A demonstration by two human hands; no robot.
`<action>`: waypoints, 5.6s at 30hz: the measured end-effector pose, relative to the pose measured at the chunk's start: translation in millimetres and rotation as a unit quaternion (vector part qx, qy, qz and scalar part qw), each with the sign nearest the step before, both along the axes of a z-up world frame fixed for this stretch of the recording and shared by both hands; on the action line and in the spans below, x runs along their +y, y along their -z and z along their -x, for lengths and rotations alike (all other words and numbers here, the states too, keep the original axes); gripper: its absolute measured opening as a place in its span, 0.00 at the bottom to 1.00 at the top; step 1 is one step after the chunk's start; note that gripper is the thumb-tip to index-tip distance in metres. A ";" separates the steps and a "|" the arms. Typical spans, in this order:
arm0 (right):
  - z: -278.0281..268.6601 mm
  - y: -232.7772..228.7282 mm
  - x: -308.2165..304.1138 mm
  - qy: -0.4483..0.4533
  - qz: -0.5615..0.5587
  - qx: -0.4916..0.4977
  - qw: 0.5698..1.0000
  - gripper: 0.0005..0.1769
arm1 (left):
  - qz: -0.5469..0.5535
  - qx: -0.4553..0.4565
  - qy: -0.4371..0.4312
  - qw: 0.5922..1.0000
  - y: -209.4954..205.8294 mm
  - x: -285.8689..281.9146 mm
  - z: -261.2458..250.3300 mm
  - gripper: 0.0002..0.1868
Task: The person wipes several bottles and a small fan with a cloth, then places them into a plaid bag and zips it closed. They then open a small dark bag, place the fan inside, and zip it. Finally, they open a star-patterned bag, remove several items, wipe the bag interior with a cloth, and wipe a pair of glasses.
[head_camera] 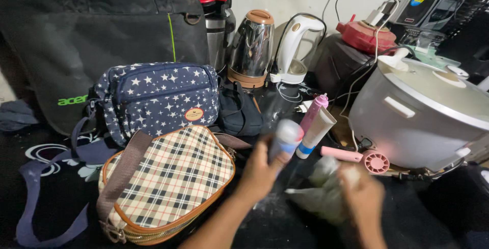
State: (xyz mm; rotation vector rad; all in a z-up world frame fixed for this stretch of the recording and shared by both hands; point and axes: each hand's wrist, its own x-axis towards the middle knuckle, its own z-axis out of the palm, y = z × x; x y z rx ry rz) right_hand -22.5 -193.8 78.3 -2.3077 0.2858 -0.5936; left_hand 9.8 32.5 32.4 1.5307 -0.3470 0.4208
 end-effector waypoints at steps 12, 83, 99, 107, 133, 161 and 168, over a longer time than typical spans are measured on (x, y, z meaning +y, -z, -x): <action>-76.6 -64.7 22.5 0.005 0.102 0.004 0.995 0.25 | -0.154 -0.097 -0.209 0.961 20.1 -11.9 -32.2 0.33; -25.8 2.4 -54.9 -0.140 -0.095 -0.099 0.981 0.27 | -0.187 -0.020 -0.111 0.976 34.0 -23.0 18.2 0.22; -115.2 -12.2 -7.2 -0.160 -0.069 -0.178 0.968 0.24 | -0.192 -0.285 -0.190 0.920 1.4 -3.5 54.1 0.22; 16.1 -18.1 -9.3 -0.163 -0.189 -0.037 0.968 0.21 | -0.062 -0.097 0.249 0.962 10.4 -16.4 59.0 0.42; 17.0 29.4 68.7 -0.111 0.079 -0.270 0.953 0.30 | 0.051 0.023 0.241 0.969 74.7 -44.0 23.7 0.27; 18.1 39.2 52.7 -0.255 -0.540 -0.117 0.793 0.28 | -0.083 -0.161 0.246 0.952 73.3 -35.8 21.9 0.32; 42.6 45.3 64.0 -0.292 -0.218 -0.245 0.899 0.32 | 0.103 0.167 0.370 0.908 46.0 -32.6 39.9 0.32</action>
